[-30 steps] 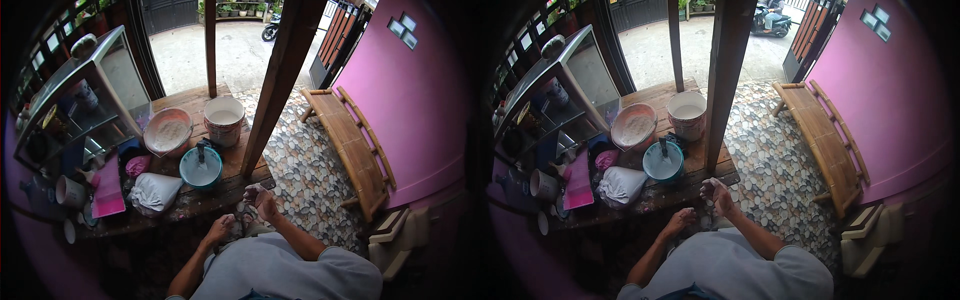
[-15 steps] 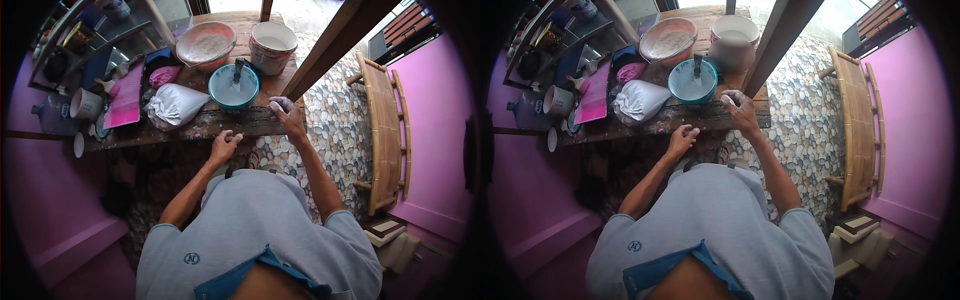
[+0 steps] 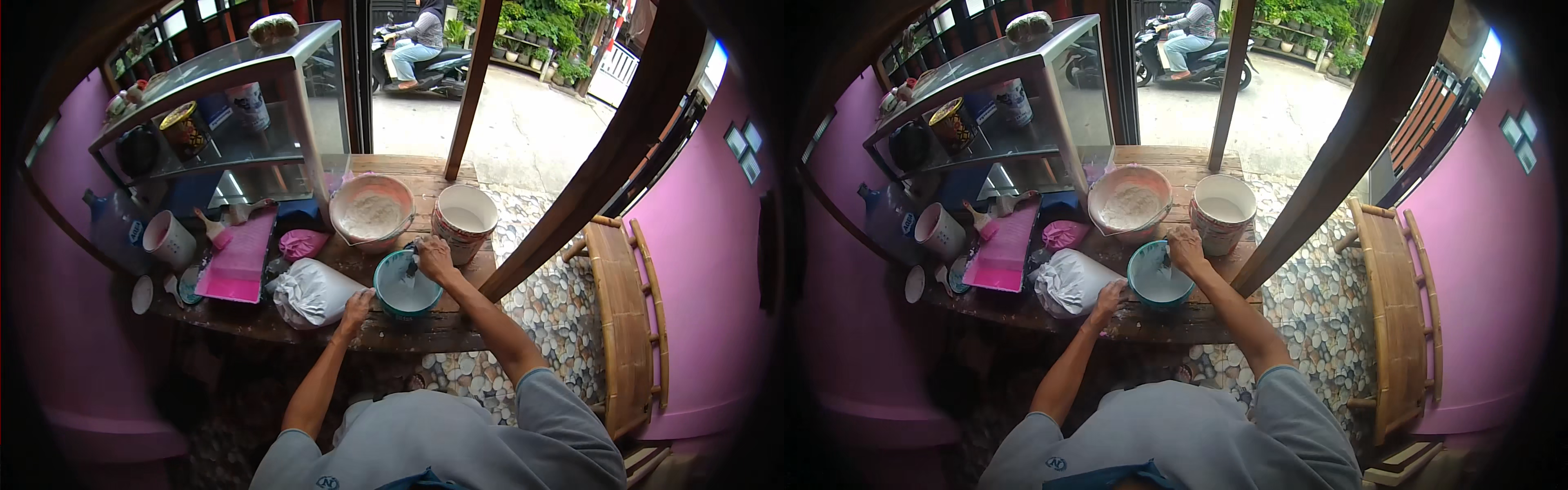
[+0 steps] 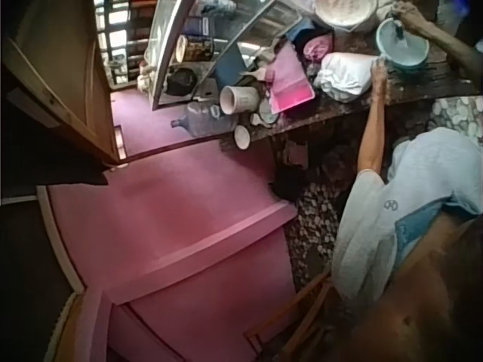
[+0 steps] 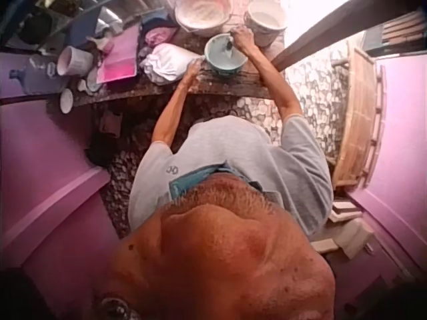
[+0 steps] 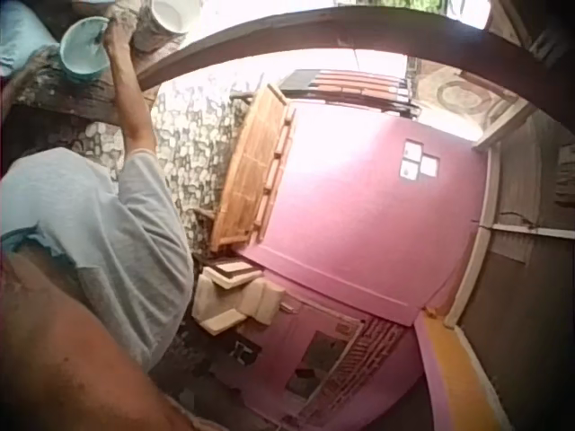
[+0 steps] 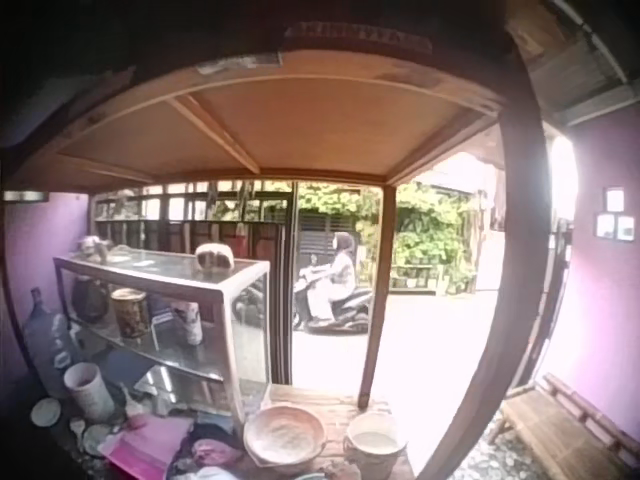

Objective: The person mixes white paint in a blue container using a putty knife, scraping the edges and stirring the liquid, then lifts a white bucket to move it.

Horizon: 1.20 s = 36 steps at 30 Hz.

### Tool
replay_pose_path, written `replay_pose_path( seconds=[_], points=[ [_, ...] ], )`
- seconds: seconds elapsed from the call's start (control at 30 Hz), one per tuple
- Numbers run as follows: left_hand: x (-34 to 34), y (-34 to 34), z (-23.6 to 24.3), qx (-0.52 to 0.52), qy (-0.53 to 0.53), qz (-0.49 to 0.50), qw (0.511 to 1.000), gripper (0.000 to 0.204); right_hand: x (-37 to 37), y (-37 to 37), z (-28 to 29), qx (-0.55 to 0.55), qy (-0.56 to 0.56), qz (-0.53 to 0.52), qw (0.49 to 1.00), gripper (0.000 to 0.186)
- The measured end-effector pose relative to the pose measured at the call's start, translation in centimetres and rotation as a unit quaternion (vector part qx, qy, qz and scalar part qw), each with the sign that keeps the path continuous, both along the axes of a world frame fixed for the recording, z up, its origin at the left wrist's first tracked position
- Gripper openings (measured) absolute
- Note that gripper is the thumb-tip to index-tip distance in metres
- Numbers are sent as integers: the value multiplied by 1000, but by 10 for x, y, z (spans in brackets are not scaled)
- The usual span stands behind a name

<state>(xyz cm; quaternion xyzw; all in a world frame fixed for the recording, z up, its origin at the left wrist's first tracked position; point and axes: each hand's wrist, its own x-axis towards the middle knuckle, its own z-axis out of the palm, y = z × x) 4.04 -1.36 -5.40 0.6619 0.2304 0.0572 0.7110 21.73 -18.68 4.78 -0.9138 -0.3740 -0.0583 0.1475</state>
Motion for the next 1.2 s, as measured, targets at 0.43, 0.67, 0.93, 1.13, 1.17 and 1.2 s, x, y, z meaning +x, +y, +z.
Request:
replay_pose_path(
  seconds=[0.43,0.67,0.93,1.13,1.17,1.2],
  points=[
    [28,38,28,-172,117,-171,963,64,-21,15,-4,-18,127,38,991,21],
    [25,28,44,-181,77,-188,962,71,-34,-11,-16,-66,107,-26,992,22],
    [-1,3,49,-186,14,-154,970,68,-67,-14,13,-11,116,-24,993,17],
    [-4,-14,54,-173,-40,-171,969,67,-95,-32,6,6,169,-87,982,17],
    [-3,-17,53,-158,-42,-176,971,67,-101,-32,6,32,191,-94,977,17],
    [-3,-19,53,-141,-44,-183,972,67,-101,-33,5,34,193,-99,976,17]
  ],
)
